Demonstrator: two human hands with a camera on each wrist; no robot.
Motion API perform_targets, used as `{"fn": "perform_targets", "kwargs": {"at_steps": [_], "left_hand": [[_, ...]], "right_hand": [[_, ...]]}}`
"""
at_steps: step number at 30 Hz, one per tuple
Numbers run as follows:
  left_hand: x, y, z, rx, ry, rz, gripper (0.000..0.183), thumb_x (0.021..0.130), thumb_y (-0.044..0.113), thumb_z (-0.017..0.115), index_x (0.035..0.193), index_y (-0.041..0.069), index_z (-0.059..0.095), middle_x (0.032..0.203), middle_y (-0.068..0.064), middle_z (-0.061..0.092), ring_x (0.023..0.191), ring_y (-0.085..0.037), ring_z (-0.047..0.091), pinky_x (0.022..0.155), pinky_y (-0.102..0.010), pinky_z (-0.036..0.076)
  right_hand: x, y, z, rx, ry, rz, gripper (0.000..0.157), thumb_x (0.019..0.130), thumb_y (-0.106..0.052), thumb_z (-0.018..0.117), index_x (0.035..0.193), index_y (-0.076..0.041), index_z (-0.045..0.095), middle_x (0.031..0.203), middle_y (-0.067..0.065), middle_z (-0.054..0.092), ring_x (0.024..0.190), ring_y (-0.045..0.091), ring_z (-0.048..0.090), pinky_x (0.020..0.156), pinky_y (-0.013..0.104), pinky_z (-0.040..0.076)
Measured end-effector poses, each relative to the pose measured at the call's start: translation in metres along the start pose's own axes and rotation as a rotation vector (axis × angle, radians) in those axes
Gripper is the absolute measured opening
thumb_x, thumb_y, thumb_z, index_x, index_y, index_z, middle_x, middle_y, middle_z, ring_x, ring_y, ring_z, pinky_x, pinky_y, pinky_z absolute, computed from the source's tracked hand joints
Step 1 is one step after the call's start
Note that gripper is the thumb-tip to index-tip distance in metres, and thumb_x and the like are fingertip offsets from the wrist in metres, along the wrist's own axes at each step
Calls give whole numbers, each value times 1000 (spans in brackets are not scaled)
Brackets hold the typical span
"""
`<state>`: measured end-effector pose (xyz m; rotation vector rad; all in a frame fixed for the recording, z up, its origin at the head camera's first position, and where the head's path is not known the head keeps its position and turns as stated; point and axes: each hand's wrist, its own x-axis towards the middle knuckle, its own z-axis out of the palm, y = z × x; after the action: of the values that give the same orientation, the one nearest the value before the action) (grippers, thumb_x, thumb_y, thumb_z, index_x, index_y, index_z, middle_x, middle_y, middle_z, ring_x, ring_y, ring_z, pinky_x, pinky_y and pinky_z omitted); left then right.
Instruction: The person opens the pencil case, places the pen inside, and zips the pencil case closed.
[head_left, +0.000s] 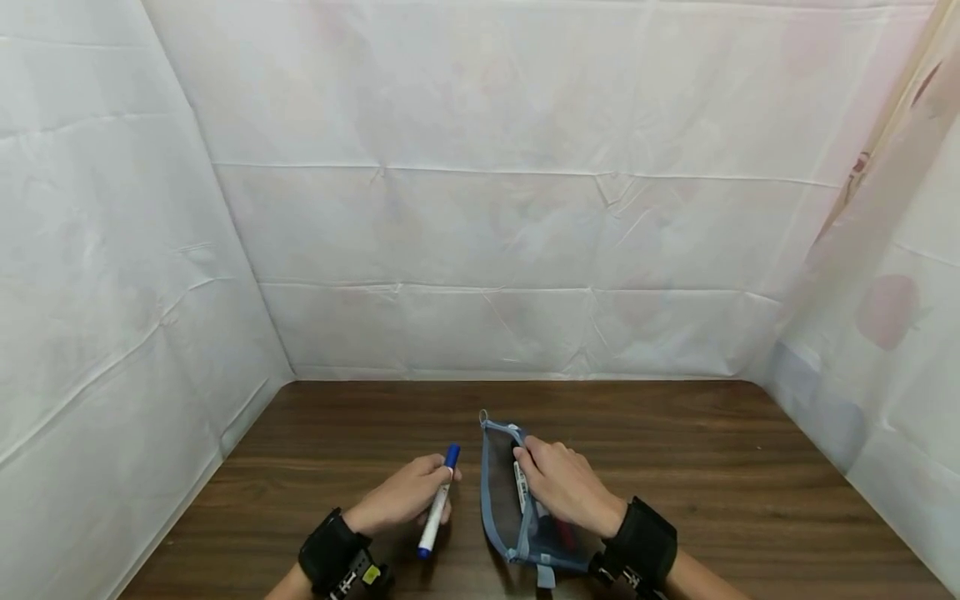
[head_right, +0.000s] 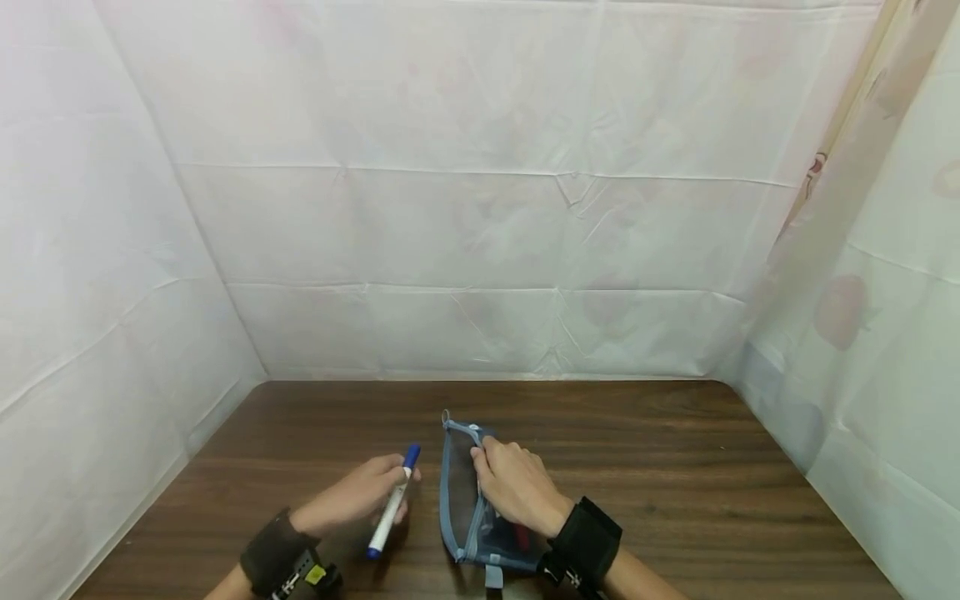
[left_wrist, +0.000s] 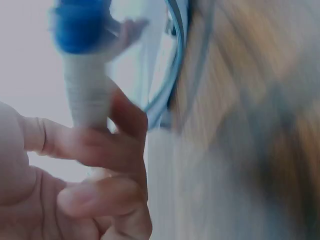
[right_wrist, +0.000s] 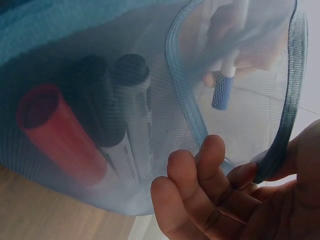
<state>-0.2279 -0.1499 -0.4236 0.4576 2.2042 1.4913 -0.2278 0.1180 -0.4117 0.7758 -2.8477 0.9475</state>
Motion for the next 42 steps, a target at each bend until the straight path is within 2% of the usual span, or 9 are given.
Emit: {"fn": "perform_targets", "kwargs": {"at_steps": [3, 6, 9, 11, 17, 22, 30, 34, 42], "left_hand": [[4, 3, 7, 13, 21, 30, 39, 108, 24, 39, 128, -7, 53, 73, -11, 65, 57, -14, 55, 48, -23, 37], [8, 6, 14, 18, 32, 67, 38, 107, 24, 44, 129, -5, 52, 78, -14, 67, 60, -18, 59, 49, -31, 46], [12, 9, 21, -49, 22, 83, 39, 107, 25, 48, 131, -5, 48, 84, -17, 68, 65, -24, 65, 57, -45, 53], [13, 11, 25, -107, 21, 91, 42, 106, 25, 49, 134, -6, 44, 87, -19, 68, 69, -27, 67, 62, -49, 53], [9, 19, 29, -179, 90, 117, 47, 107, 22, 49, 140, -9, 37, 88, -19, 68, 77, -30, 70, 65, -45, 55], [15, 26, 39, -229, 12, 70, 42, 105, 18, 50, 131, -14, 43, 86, -21, 68, 74, -28, 70, 64, -43, 55], [31, 28, 46, -200, -27, 77, 35, 105, 15, 48, 125, -13, 47, 86, -23, 68, 72, -27, 71, 63, -40, 55], [41, 29, 51, -209, -60, 90, 32, 105, 15, 48, 123, -11, 50, 88, -25, 68, 72, -28, 71, 64, -41, 55], [55, 29, 61, -125, -5, 55, 28, 103, 14, 49, 117, -9, 55, 78, -15, 68, 59, -19, 68, 60, -36, 55]], "right_hand": [[0, 0, -2, -13, 12, 5, 38, 110, -30, 37, 78, -15, 48, 58, -4, 36, 43, 8, 30, 43, 20, 21], [1, 0, -3, -22, 24, 14, 37, 110, -30, 37, 78, -16, 49, 58, -4, 38, 43, 8, 33, 42, 20, 24], [0, 0, -4, 0, 11, 16, 36, 110, -31, 37, 81, -14, 51, 58, -4, 40, 43, 8, 35, 41, 21, 25], [0, 0, -4, 15, 3, 11, 36, 110, -31, 36, 83, -14, 51, 58, -4, 40, 43, 8, 35, 41, 21, 25], [-1, -1, -2, 25, -8, 5, 35, 111, -29, 36, 81, -15, 50, 58, -3, 38, 42, 8, 34, 41, 21, 24], [-2, 1, -5, 24, -2, 14, 34, 110, -27, 37, 82, -14, 51, 58, -4, 39, 42, 8, 33, 40, 20, 24], [-1, -1, -3, 74, -24, 13, 37, 111, -30, 36, 86, -9, 53, 59, -4, 38, 43, 7, 32, 40, 20, 24], [-2, -2, -2, 67, -20, 7, 36, 111, -29, 35, 84, -12, 51, 60, -3, 39, 44, 7, 32, 41, 20, 23], [-2, -3, -2, 53, -7, 3, 33, 110, -28, 36, 83, -15, 50, 62, -4, 41, 46, 7, 35, 43, 20, 26]]}}
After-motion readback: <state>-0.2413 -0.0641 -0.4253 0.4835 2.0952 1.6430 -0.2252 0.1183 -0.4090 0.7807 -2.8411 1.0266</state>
